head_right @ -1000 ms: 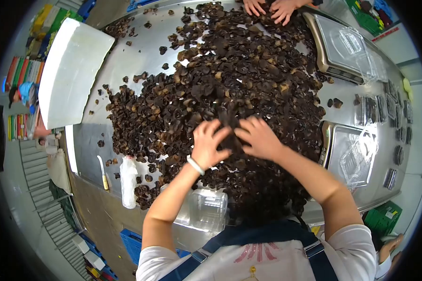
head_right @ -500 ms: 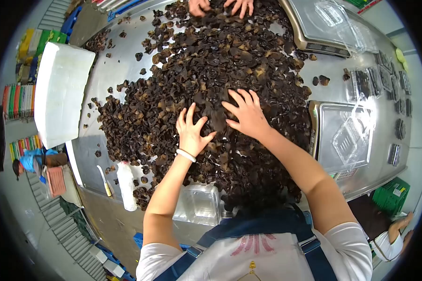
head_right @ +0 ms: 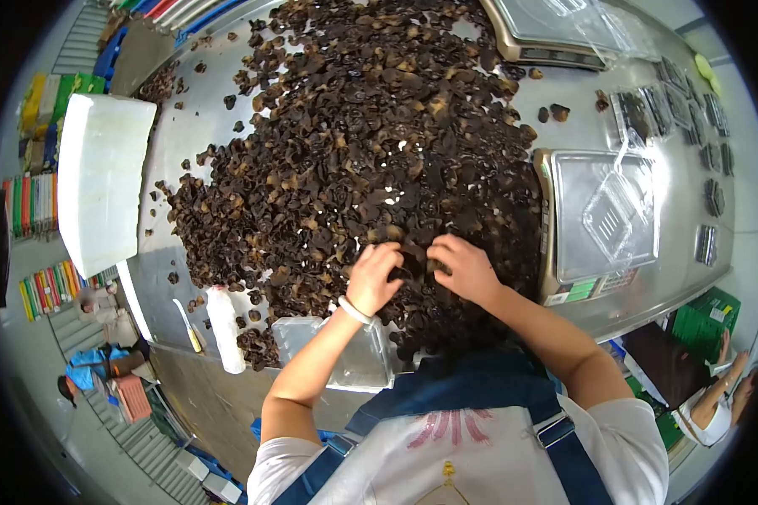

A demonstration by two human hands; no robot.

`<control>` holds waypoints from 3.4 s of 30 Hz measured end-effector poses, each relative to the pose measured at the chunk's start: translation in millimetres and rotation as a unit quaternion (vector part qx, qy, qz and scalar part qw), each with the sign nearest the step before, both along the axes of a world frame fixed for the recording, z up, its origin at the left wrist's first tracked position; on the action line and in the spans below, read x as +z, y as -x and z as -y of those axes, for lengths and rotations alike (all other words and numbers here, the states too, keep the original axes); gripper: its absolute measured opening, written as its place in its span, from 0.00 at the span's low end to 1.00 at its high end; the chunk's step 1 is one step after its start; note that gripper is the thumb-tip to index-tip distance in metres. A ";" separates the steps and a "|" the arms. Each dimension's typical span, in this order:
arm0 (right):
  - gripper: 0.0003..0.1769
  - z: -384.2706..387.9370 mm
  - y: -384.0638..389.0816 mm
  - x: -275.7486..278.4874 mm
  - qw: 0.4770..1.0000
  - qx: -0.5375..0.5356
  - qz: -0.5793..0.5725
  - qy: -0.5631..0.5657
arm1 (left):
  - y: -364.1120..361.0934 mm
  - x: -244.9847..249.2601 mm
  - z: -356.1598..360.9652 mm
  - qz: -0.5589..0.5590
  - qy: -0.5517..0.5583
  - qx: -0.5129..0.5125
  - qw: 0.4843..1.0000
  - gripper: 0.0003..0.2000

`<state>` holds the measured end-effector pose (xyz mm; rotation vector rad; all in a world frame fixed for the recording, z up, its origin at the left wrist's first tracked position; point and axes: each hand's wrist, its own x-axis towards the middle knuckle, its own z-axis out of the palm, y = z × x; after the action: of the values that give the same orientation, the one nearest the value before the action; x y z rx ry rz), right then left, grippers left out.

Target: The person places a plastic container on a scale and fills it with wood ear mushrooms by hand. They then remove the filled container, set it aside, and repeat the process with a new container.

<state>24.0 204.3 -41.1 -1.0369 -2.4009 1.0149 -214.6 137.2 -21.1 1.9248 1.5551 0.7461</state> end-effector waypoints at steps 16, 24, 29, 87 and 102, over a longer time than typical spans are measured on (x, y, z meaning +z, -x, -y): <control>0.16 -34.9 -21.7 10.3 0.967 -0.068 -0.135 0.205 | -37.9 -14.1 -29.8 0.017 -0.021 0.115 0.993 0.13; 0.18 -45.7 -170.6 104.5 0.777 -0.257 -0.373 0.437 | -88.6 59.4 -21.5 0.581 0.259 0.327 0.699 0.12; 0.21 -84.9 -271.4 85.4 0.944 -0.274 -0.159 0.098 | -180.8 84.4 -61.9 0.596 0.287 0.212 0.719 0.11; 0.08 16.7 -78.5 -10.5 0.958 0.196 0.163 -0.127 | -196.2 15.2 128.6 -0.165 0.115 0.239 0.950 0.33; 0.18 -94.8 -300.6 87.5 0.965 -0.221 0.021 -0.141 | -194.7 49.5 44.8 0.358 0.145 0.309 0.869 0.19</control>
<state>324.7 299.1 46.4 -1.4026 -2.1175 0.4872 -19.8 92.4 28.4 0.7480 1.6355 1.2240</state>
